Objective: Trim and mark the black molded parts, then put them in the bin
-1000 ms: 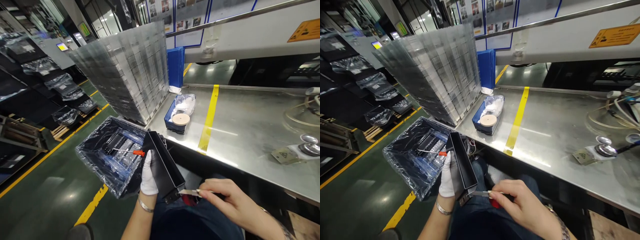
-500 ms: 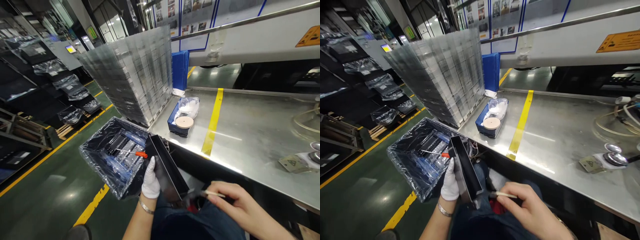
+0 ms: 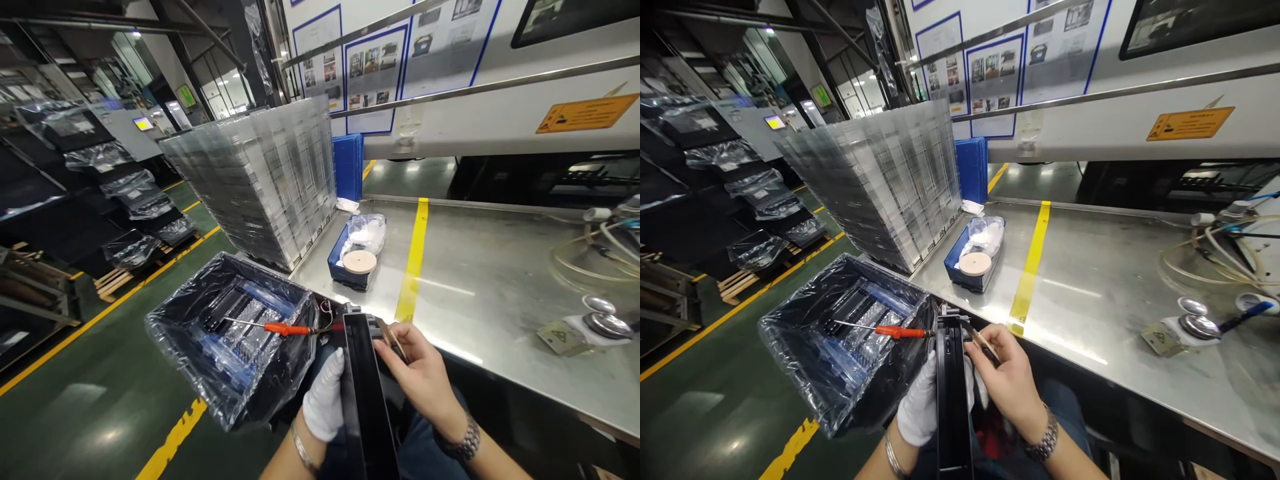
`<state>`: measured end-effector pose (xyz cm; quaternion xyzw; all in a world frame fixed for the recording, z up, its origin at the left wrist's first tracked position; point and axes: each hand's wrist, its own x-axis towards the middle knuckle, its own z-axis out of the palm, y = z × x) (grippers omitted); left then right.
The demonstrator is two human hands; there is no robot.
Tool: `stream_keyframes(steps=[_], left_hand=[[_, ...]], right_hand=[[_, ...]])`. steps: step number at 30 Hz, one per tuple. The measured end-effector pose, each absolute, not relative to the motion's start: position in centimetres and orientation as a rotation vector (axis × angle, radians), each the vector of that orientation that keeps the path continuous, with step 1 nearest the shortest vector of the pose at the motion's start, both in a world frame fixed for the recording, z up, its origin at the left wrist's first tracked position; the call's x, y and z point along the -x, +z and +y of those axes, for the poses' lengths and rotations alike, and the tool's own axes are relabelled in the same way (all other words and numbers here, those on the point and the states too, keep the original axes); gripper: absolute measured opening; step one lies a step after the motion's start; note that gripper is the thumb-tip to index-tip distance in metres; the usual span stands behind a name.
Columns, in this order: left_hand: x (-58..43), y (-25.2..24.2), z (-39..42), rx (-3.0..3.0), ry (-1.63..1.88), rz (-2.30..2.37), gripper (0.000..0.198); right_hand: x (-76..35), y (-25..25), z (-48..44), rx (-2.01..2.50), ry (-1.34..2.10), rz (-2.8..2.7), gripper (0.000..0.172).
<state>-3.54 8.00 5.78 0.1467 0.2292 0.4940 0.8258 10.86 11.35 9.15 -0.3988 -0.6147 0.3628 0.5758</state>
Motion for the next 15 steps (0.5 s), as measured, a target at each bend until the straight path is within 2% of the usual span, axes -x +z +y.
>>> stream_keyframes(steps=[5,9,13,15], left_hand=[[3.0,7.0,8.1,-0.229,0.991,0.487,0.046],[2.6,9.4,8.6,-0.216,0.938,0.468,0.051],[2.8,10.6,9.3,-0.271,0.897,0.403,0.037],[2.9,10.6,9.4,-0.293,0.945,0.460,0.029]], right_hand=[[-11.3,8.7,11.6,0.942,0.783,-1.466,0.032],[-11.6,10.4,10.9,0.915,0.722,-1.607,0.025],[-13.0,12.9,10.5,0.823,0.755,-1.823,0.017],[-14.6,13.9,11.2,0.763,0.649,-1.950,0.012]])
